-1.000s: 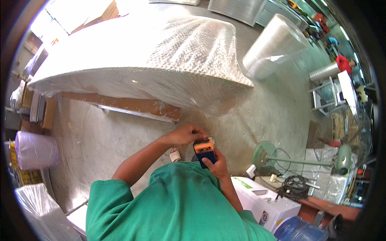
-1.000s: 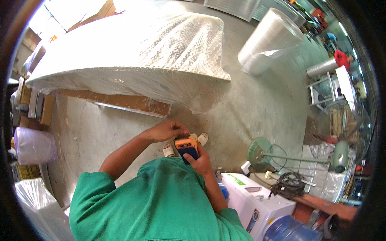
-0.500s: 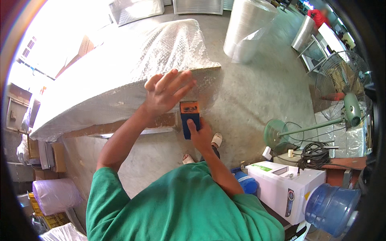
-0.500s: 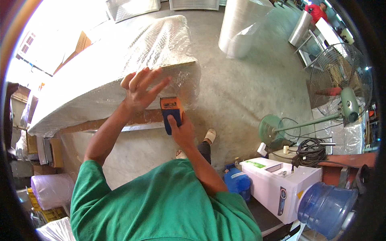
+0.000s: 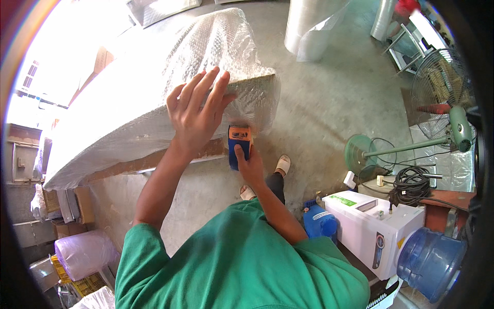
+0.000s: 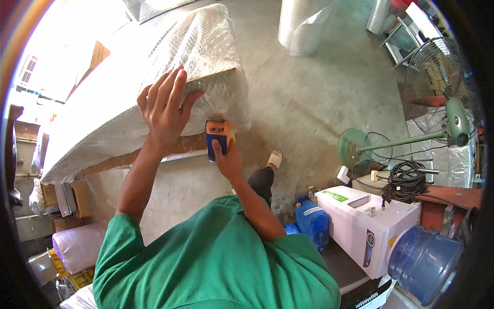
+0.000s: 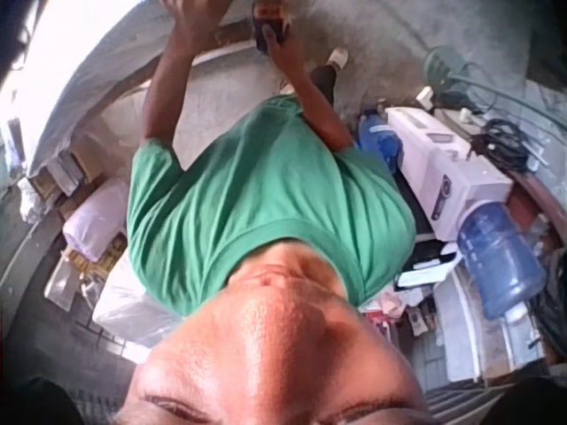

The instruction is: The person wraps a large piece of furniture with bubble wrap and secures it with packing tape. They then write on the wrapped surface with a marker and place the marker on a nearby table.

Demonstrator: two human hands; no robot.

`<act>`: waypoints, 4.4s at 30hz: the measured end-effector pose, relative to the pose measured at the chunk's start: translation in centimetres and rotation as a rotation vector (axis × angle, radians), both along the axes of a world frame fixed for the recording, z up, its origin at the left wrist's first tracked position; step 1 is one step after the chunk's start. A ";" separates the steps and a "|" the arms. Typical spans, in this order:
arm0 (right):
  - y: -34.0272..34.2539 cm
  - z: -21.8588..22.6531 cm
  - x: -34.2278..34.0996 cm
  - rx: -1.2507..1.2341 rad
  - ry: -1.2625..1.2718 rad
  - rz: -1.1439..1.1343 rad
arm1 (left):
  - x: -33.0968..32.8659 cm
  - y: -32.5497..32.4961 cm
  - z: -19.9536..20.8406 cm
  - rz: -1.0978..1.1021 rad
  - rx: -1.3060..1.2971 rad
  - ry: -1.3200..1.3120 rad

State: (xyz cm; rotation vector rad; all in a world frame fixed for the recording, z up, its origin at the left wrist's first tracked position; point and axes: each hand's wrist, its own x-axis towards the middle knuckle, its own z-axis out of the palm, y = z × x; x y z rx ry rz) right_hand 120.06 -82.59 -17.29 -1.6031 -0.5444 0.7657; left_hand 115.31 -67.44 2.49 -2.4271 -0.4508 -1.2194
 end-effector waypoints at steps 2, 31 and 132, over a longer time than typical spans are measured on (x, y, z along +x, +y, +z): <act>0.2 -2.0 0.6 0.047 0.038 0.041 | 0.4 0.6 0.7 0.000 0.009 0.008; -0.1 -19.7 3.2 0.345 1.270 0.087 | 4.0 -5.3 -29.8 -0.734 -2.109 -0.679; 55.4 7.2 -115.5 -0.026 0.316 0.381 | -122.2 58.1 4.6 -0.245 -1.153 0.132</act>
